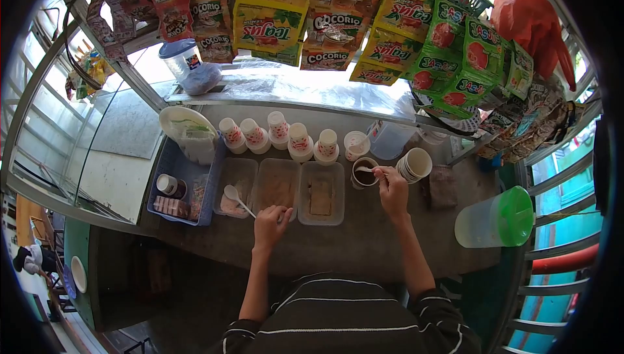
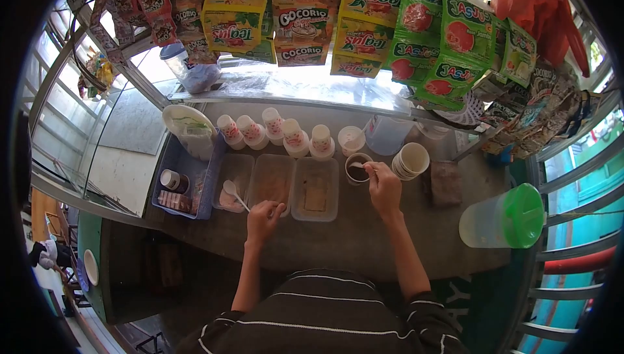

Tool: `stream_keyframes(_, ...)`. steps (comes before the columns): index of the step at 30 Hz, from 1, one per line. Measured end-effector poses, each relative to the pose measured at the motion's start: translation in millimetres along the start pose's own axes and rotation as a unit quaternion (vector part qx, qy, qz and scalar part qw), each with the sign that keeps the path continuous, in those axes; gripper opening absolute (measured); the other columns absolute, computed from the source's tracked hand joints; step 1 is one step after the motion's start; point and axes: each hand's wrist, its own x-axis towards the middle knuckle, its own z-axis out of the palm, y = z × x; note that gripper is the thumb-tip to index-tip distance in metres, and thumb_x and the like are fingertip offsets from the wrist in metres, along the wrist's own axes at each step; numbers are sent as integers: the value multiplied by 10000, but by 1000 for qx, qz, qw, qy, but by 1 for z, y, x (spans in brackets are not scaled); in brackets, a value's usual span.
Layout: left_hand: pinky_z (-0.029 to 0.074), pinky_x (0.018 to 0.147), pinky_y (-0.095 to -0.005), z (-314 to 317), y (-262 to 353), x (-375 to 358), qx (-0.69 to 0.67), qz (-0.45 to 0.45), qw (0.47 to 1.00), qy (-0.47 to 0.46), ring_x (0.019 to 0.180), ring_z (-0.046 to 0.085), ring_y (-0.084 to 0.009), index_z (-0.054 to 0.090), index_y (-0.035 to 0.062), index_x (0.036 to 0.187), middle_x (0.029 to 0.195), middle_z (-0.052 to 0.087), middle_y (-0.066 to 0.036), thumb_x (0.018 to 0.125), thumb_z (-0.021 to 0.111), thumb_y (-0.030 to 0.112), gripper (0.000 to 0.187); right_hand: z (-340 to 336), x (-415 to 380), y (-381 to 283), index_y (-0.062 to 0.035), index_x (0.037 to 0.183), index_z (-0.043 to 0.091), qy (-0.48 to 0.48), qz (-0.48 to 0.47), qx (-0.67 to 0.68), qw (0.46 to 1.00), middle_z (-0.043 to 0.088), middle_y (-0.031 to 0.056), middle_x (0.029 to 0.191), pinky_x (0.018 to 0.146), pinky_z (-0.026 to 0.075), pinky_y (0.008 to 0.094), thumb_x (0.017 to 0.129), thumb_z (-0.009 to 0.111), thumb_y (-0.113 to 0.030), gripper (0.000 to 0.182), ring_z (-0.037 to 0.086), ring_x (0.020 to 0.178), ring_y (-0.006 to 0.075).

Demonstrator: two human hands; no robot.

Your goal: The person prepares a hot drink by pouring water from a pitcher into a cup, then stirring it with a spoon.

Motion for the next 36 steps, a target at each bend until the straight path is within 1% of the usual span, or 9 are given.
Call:
stream_keyframes(6,428,617,-383,-1,1,-2,11,6,1000,-10,644,586,-277,649,36,777,715,624,-98,861,643,250,230,11,-8,17,-17,894,659,-17,2,-49,999,642,119,814,613,457,350,935,549,-190,209,608,676,276)
stream_keyframes(8,423,618,-389,0,0,-3,12,7,1000,-16,656,591,-281,638,48,780,717,623,-90,874,626,264,236,8,-9,14,-42,876,652,-38,34,-61,997,641,102,838,646,480,385,929,535,-196,201,624,746,321)
stream_keyframes(12,427,606,-377,1,2,-1,0,11,1000,3,600,563,-270,657,25,776,694,615,-105,846,663,240,226,6,-9,7,-44,856,647,-39,35,-64,997,632,105,813,638,475,388,930,528,-205,213,619,731,321)
stream_keyframes(17,421,618,-387,2,6,-1,2,6,1000,-21,651,585,-272,640,51,781,704,613,-77,862,641,252,216,4,-3,5,-16,849,652,-33,33,-57,997,629,119,774,589,437,346,940,535,-194,232,585,636,279)
stream_keyframes(21,419,618,-387,6,7,-3,1,17,999,-27,655,584,-269,638,54,776,696,608,-73,857,646,251,213,6,-1,8,-30,874,655,-35,50,-28,998,635,119,791,623,466,384,928,545,-194,204,615,704,315)
stream_keyframes(24,418,623,-390,10,5,-6,0,22,999,-35,663,586,-271,635,55,769,699,608,-77,857,646,252,216,11,-4,15,-18,907,672,-13,16,-23,1000,639,119,780,578,439,330,935,556,-205,222,592,621,245)
stream_keyframes(30,423,631,-387,13,9,-8,-6,38,999,-39,654,582,-279,635,48,767,702,608,-91,854,650,247,218,6,-7,11,-25,884,668,3,17,-100,995,631,115,775,599,452,344,926,558,-197,209,606,657,265)
stream_keyframes(32,428,634,-382,15,10,-7,-8,45,998,-37,635,577,-281,638,41,774,696,606,-96,850,657,240,214,2,-5,6,-42,891,653,-20,55,-126,990,641,118,822,624,470,400,923,547,-234,222,616,728,330)
stream_keyframes(36,428,633,-388,16,11,-7,-10,51,998,-37,627,569,-283,636,41,769,681,594,-94,855,652,243,220,5,-5,12,-33,869,651,-20,62,-99,993,638,125,808,623,465,405,928,535,-232,238,613,725,334)
